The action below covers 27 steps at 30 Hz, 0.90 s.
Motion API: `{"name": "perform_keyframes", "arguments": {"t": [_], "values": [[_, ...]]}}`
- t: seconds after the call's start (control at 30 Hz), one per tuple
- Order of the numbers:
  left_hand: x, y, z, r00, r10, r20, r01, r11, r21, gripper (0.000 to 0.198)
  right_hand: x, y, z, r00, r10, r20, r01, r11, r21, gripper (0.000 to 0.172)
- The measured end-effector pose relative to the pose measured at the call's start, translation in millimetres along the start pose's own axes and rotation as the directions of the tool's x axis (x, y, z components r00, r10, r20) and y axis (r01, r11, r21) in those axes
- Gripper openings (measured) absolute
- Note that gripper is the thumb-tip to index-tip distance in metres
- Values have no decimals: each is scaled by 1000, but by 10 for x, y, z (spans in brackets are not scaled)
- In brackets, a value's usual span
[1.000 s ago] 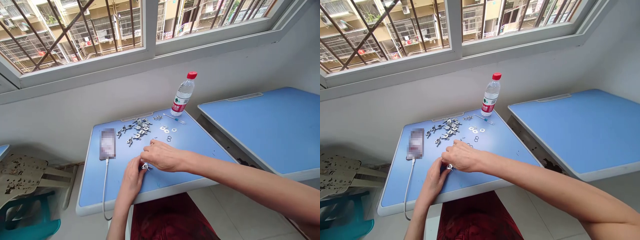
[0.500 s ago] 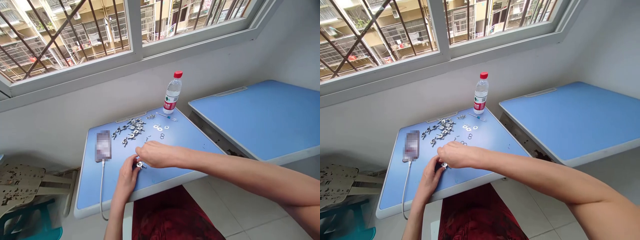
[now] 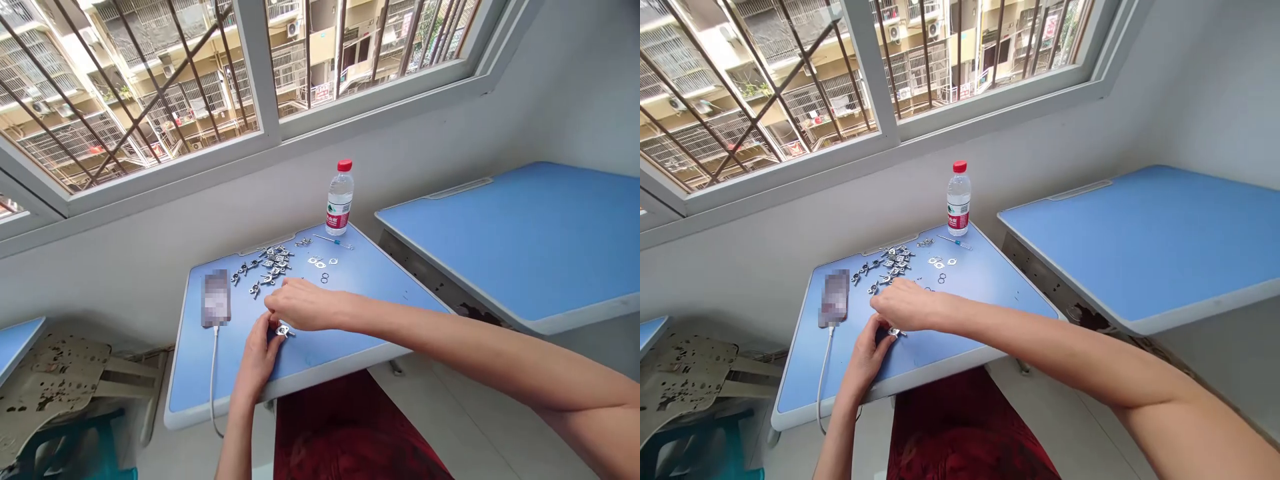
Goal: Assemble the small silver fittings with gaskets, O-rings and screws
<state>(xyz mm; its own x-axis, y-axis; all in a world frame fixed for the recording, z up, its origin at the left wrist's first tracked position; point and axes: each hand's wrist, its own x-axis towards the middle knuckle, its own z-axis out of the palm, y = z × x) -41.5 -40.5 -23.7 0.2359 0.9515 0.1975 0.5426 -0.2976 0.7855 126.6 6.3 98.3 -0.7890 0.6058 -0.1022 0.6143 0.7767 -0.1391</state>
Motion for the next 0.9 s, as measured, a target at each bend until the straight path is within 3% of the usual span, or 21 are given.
{"name": "perform_keyframes", "arguments": {"t": [0.13,0.37,0.6,0.9], "values": [[7,45,-23,1000,-29,-11,29,1000,-13,21,43,32,124,993,-102,-51,104,994,36,15],[20,75,-48,994,-108,-1,108,994,-18,23,87,62,197,992,-112,-60,117,989,90,15],[24,18,-30,995,-97,10,97,995,-32,21,117,85,246,984,-166,-64,171,982,84,17],[3,-16,-19,996,-87,-11,87,996,-32,18,102,45,196,968,-249,-26,249,968,-8,32]]}}
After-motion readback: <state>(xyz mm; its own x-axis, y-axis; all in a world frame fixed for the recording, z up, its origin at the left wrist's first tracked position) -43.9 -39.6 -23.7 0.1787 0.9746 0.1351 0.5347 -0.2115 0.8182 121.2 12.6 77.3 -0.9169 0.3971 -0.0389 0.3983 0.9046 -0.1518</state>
